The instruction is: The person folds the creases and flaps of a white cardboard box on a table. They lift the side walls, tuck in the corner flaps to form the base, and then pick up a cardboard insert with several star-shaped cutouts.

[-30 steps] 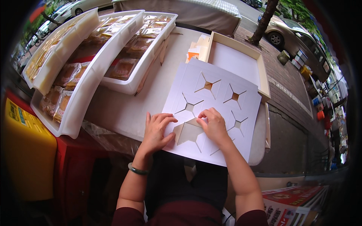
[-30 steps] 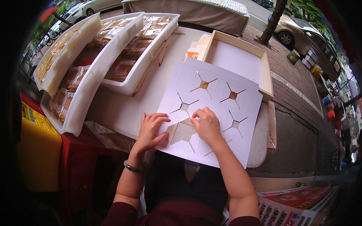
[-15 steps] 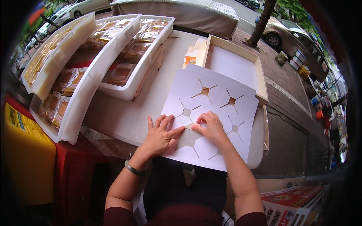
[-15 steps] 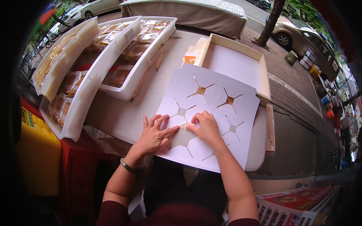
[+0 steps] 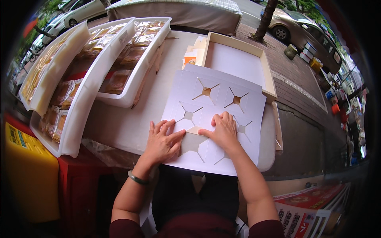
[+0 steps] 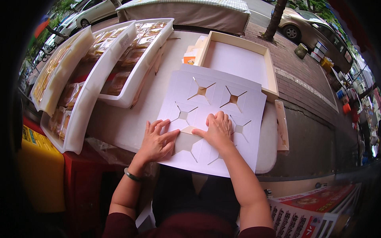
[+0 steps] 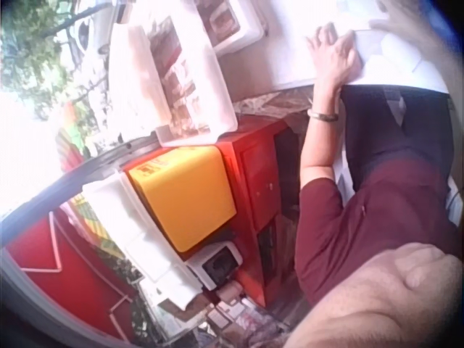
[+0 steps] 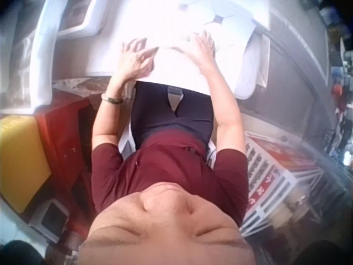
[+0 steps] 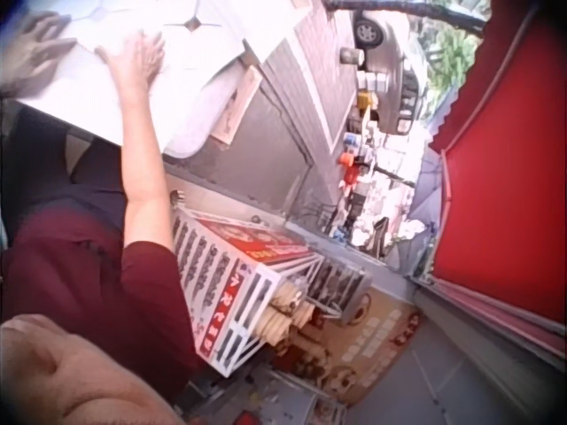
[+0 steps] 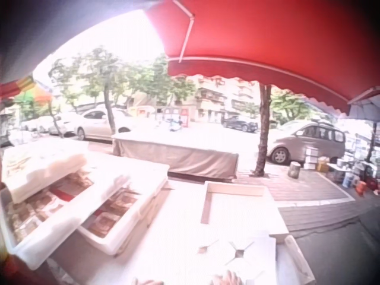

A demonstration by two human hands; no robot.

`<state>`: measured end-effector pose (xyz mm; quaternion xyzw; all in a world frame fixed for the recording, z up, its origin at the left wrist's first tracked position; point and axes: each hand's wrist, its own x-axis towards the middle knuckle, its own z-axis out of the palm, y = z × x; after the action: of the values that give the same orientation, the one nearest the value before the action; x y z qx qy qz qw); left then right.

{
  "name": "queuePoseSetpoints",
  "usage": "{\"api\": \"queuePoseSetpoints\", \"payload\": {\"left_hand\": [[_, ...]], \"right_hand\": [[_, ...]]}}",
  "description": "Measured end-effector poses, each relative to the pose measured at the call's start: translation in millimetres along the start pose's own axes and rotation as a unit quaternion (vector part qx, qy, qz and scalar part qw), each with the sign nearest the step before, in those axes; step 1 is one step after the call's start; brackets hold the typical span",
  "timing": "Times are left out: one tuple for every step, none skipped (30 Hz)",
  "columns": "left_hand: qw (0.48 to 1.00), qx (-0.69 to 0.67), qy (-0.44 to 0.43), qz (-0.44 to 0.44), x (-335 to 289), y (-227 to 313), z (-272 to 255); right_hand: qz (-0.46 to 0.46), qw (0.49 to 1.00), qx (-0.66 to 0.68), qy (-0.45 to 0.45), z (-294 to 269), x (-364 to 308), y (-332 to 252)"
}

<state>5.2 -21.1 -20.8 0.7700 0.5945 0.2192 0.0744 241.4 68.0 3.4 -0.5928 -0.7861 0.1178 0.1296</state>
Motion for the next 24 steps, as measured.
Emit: {"api": "queuePoseSetpoints", "payload": {"left_hand": [[1.000, 0.006, 0.006, 0.000, -0.5, -0.6, 0.7], [1.000, 0.007, 0.006, 0.004, -0.7, -1.2, 0.8], [1.000, 0.009, 0.006, 0.008, -1.0, -1.8, 0.6], [1.000, 0.012, 0.006, 0.011, -0.7, -2.2, -0.5], [1.000, 0.010, 0.003, 0.011, 0.0, -1.5, -1.2], [1.000, 0.009, 0.001, 0.011, 1.1, 0.1, -2.0], [1.000, 0.006, 0.001, 0.009, 1.4, 1.4, -2.2], [1.000, 0.005, 0.001, 0.007, 1.0, 1.2, -2.5], [1.000, 0.004, 0.000, 0.006, 0.5, 0.7, -2.7], [1.000, 0.001, 0.000, 0.008, 0.9, 1.2, -1.7], [1.000, 0.001, 0.000, 0.006, 0.5, 1.7, -1.7], [1.000, 0.001, 0.000, 0.005, -0.5, 2.0, -2.1], [1.000, 0.002, -0.004, 0.002, -2.5, 2.1, -1.8], [1.000, 0.001, -0.009, 0.002, -2.8, 2.2, -0.9], [1.000, 0.001, -0.014, 0.002, -2.5, 2.1, 0.2], [1.000, 0.003, -0.014, 0.004, 0.4, 1.8, -1.8], [1.000, 0.003, -0.018, 0.002, 0.5, 0.2, -1.8], [1.000, 0.005, -0.021, -0.002, -1.9, -2.2, 0.5], [1.000, 0.008, -0.019, -0.002, 0.3, -3.2, 0.5], [1.000, 0.005, -0.024, -0.001, 0.8, -2.2, 0.5], [1.000, 0.003, -0.028, 0.000, -1.2, -0.4, 0.8], [1.000, 0.004, -0.023, 0.001, 0.0, -0.1, -1.6], [1.000, -0.005, -0.017, 0.003, 1.3, 0.3, -0.2], [1.000, -0.006, -0.009, 0.004, 0.8, 0.2, 0.4]], "right_hand": [[0.019, 1.000, -0.001, -0.024, -7.4, -2.9, -1.1], [0.015, 0.999, 0.000, -0.028, -7.9, -4.1, 1.1], [0.010, 0.999, 0.001, -0.033, -7.3, -5.3, 3.8], [0.006, 0.999, 0.004, -0.037, -6.3, -6.7, 6.2], [0.004, 0.999, 0.013, -0.032, -6.3, -8.8, 8.5], [0.001, 0.999, 0.022, -0.027, -6.4, -11.4, 11.1], [-0.003, 0.999, 0.029, -0.023, -6.6, -13.4, 14.4], [-0.015, 0.999, 0.034, -0.021, -6.1, -15.5, 18.9], [-0.027, 0.999, 0.039, -0.020, -5.2, -17.4, 23.7], [-0.036, 0.998, 0.041, -0.017, -6.9, -18.8, 26.5], [-0.037, 0.998, 0.038, -0.022, -7.9, -19.0, 27.3], [-0.038, 0.998, 0.036, -0.026, -9.0, -18.9, 26.7], [-0.037, 0.998, 0.035, -0.034, -9.2, -20.0, 25.2], [-0.032, 0.998, 0.027, -0.050, -10.8, -19.0, 23.6], [-0.027, 0.997, 0.018, -0.066, -13.4, -16.1, 21.7], [-0.026, 0.997, 0.009, -0.076, -18.2, -11.6, 17.9], [-0.019, 0.996, 0.001, -0.090, -19.1, -9.0, 14.0], [-0.012, 0.994, -0.006, -0.104, -17.9, -6.2, 10.3], [-0.007, 0.994, -0.015, -0.111, -20.7, 0.3, 8.7], [-0.019, 0.994, 0.001, -0.110, -22.7, 2.4, 10.8], [-0.031, 0.993, 0.018, -0.109, -21.7, -0.2, 15.1], [-0.050, 0.993, 0.031, -0.101, -22.7, 1.2, 17.6], [-0.091, 0.992, 0.051, -0.074, -21.2, -1.9, 23.8], [-0.134, 0.987, 0.081, -0.039, -15.2, -5.2, 26.5]]}}
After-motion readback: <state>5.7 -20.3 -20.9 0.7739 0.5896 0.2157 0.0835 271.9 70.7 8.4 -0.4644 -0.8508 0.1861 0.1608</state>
